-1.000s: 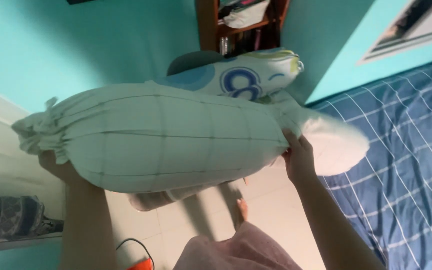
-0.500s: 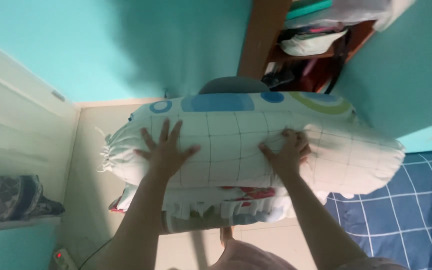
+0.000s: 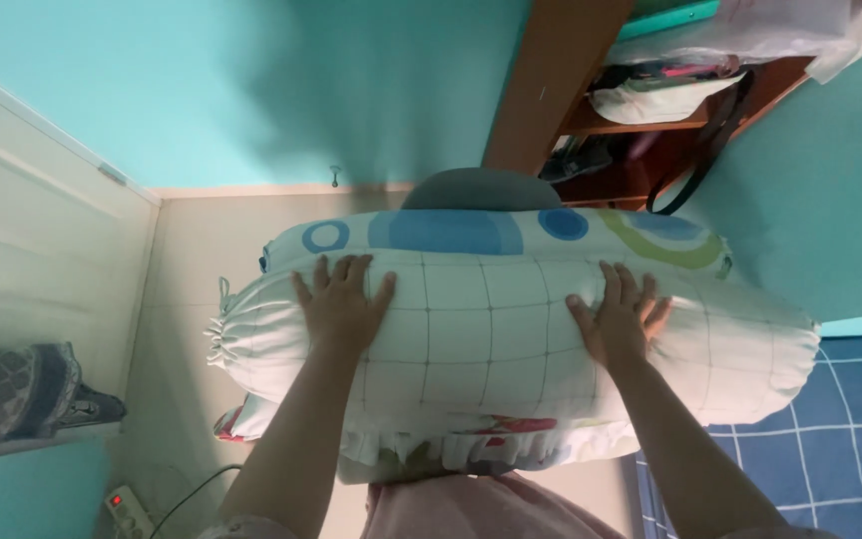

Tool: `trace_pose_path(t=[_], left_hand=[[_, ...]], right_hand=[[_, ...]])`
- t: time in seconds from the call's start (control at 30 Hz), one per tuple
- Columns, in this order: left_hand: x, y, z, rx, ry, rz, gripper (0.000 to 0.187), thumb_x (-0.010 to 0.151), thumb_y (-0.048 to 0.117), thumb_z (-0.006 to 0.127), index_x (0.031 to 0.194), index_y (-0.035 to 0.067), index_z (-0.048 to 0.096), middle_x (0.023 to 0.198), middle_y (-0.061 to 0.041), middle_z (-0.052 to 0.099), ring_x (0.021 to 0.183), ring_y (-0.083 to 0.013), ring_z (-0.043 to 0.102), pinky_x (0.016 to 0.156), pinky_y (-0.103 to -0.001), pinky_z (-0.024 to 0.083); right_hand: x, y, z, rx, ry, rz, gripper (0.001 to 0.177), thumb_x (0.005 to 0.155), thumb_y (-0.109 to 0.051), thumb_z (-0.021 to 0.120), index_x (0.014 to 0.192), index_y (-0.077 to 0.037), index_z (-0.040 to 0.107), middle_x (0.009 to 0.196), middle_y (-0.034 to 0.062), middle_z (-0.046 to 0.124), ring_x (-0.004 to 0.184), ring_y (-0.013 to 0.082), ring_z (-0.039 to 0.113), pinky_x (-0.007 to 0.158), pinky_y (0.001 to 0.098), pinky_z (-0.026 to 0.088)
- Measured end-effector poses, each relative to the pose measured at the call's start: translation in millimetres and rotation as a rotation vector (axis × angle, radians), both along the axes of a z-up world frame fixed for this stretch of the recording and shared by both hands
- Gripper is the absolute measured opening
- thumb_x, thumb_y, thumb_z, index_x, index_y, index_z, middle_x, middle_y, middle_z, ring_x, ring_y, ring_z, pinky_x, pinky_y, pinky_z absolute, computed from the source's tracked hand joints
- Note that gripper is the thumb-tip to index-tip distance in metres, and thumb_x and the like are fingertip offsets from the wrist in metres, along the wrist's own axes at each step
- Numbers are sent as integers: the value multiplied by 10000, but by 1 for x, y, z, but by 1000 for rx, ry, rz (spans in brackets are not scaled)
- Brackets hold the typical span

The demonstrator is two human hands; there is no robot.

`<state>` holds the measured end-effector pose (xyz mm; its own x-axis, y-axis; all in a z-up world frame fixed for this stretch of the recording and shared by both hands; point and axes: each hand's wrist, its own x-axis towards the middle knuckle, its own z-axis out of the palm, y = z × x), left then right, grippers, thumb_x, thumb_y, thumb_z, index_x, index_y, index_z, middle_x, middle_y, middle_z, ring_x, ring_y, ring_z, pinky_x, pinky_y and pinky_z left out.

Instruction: Organizing and stacking bolsters and pillows on a bed and a nearby chair.

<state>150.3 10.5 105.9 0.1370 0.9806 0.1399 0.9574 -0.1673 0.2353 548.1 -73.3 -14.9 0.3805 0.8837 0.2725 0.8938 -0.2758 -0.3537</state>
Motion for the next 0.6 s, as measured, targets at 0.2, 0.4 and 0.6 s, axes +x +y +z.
trace_pose_path(t=[0.2,0.4,0.6], left_hand=[[-1,-3,19,-57,98,18,646,973,633,403,1251,103,646,1365,-100,617,1369,-334,466,1211,-636,193],[-20,4,22,-153,85,16,611,1102,446,313,920,92,777,821,-154,745,788,-345,717,937,-519,461],[-54,-9,47,41,2,112,582,1029,420,354,845,110,809,716,-141,739,652,-353,675,908,-528,448]], right_hand=[[16,-14,4,97,-76,45,906,842,-819,559,1410,-113,520,1379,120,571,1376,387,321,1151,671,131],[10,-18,43,-141,-58,-89,893,681,-851,730,1194,-121,712,1093,155,672,1138,323,565,1041,564,291],[-34,-31,105,-17,-10,36,844,563,-766,781,1130,-144,717,1069,98,695,1146,298,572,1090,517,292]])
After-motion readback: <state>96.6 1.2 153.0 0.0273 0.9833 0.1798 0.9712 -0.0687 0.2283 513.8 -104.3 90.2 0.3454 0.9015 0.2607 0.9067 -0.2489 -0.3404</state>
